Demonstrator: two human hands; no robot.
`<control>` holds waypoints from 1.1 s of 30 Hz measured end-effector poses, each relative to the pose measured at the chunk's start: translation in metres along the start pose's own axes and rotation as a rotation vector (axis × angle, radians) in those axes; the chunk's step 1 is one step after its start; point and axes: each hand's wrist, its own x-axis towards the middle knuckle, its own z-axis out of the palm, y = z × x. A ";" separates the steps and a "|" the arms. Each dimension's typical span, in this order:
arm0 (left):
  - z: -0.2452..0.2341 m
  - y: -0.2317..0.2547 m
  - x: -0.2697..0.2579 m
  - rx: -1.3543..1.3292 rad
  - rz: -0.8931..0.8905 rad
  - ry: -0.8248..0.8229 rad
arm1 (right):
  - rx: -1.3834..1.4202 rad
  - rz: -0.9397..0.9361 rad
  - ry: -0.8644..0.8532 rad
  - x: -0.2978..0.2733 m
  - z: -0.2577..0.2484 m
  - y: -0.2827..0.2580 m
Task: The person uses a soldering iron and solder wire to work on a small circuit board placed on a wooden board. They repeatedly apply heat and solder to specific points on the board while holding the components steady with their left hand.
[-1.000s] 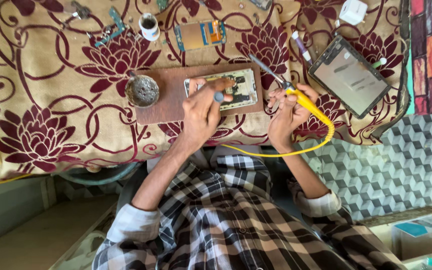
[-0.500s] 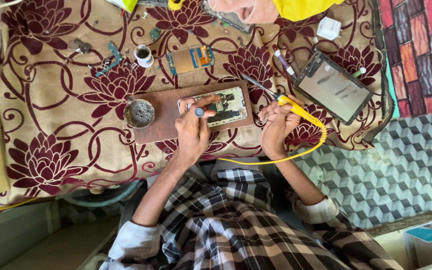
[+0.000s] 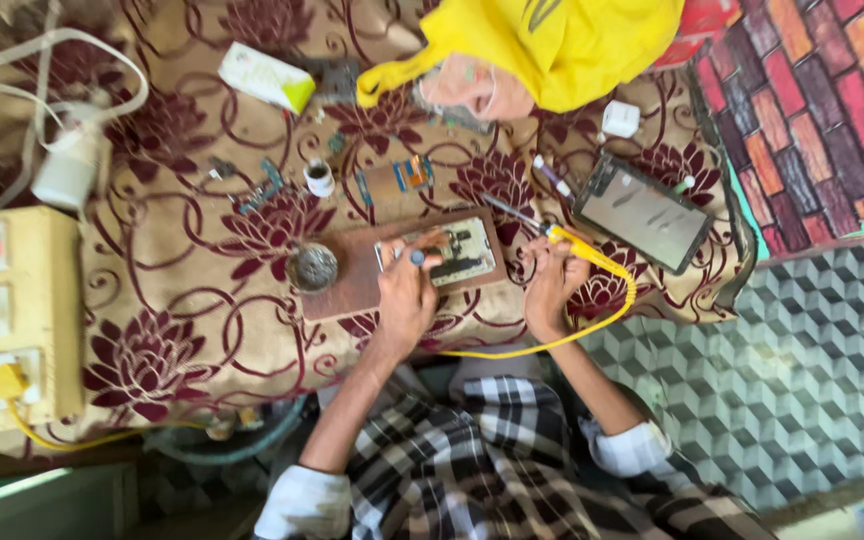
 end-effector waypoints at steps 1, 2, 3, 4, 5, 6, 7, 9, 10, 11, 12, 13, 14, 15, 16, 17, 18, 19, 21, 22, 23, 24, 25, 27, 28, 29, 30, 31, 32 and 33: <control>-0.001 0.001 0.001 0.012 0.023 0.010 | -0.009 -0.003 0.003 0.001 0.001 0.001; -0.001 0.002 0.001 0.024 0.045 0.023 | -0.019 -0.005 0.003 0.002 0.003 0.000; -0.001 0.003 0.003 0.036 0.067 0.037 | -0.030 -0.008 0.003 0.004 0.006 -0.001; 0.001 0.003 0.003 0.028 0.048 0.022 | -0.042 0.007 0.004 0.007 0.008 -0.004; 0.002 0.002 0.003 0.020 0.029 0.006 | -0.054 0.021 0.005 0.009 0.011 -0.007; 0.002 0.002 0.000 0.015 0.002 -0.016 | -0.069 0.044 0.011 0.007 0.013 -0.010; 0.002 0.003 -0.001 0.049 0.025 -0.021 | -0.069 0.085 0.073 0.005 0.016 -0.015; 0.002 0.001 0.003 0.120 0.074 -0.029 | -0.065 0.168 0.195 0.008 0.027 -0.026; 0.001 0.000 0.006 0.135 0.076 -0.024 | -0.040 0.226 0.257 0.011 0.032 -0.033; 0.000 -0.002 0.009 0.150 0.077 -0.019 | -0.015 0.286 0.318 0.017 0.034 -0.041; 0.001 -0.001 0.003 0.154 0.063 -0.024 | -0.005 0.353 0.392 0.015 0.029 -0.051; 0.002 -0.001 -0.002 0.134 0.040 -0.031 | 0.080 0.400 0.338 0.014 0.025 -0.057; 0.002 -0.003 -0.003 0.110 0.021 -0.037 | 0.165 0.443 0.285 0.017 0.021 -0.064; 0.001 -0.003 -0.006 0.087 0.001 -0.043 | 0.251 0.483 0.232 0.017 0.017 -0.070; 0.001 -0.004 -0.002 0.072 0.008 -0.042 | 0.330 0.507 0.204 0.021 0.017 -0.072; 0.000 -0.004 0.000 0.057 0.015 -0.042 | 0.410 0.531 0.174 0.025 0.017 -0.074; 0.001 -0.003 0.000 0.040 0.014 -0.042 | 0.482 0.557 0.147 0.026 0.015 -0.077; 0.001 -0.003 0.002 0.044 0.039 -0.027 | 0.499 0.565 0.095 0.029 0.014 -0.077; 0.000 0.000 0.000 0.056 0.070 0.003 | 0.525 0.597 -0.004 0.029 0.012 -0.075; 0.000 0.000 0.002 0.047 0.062 0.002 | 0.495 0.582 0.016 0.033 0.013 -0.073; 0.000 0.000 0.004 0.038 0.054 0.002 | 0.465 0.567 0.036 0.036 0.014 -0.070; -0.001 0.000 0.001 0.034 0.034 0.004 | 0.432 0.565 0.055 0.036 0.015 -0.066; -0.001 -0.001 -0.001 0.025 0.012 -0.006 | 0.401 0.551 0.042 0.038 0.014 -0.063; -0.002 -0.002 -0.004 0.004 -0.038 -0.033 | 0.338 0.525 0.022 0.040 0.014 -0.058; -0.002 -0.002 -0.004 0.012 -0.026 -0.020 | 0.316 0.460 0.039 0.040 0.016 -0.055; -0.002 -0.002 -0.005 0.020 -0.013 -0.008 | 0.293 0.394 0.056 0.040 0.018 -0.053; -0.003 -0.002 -0.004 0.032 0.003 0.007 | 0.275 0.328 0.067 0.040 0.021 -0.049; -0.002 -0.002 -0.005 0.034 -0.011 0.011 | 0.250 0.356 0.107 0.040 0.021 -0.048; -0.002 -0.002 -0.005 0.034 -0.019 0.011 | 0.227 0.378 0.150 0.041 0.022 -0.047; -0.002 -0.004 -0.004 0.033 -0.028 0.011 | 0.204 0.401 0.193 0.041 0.022 -0.045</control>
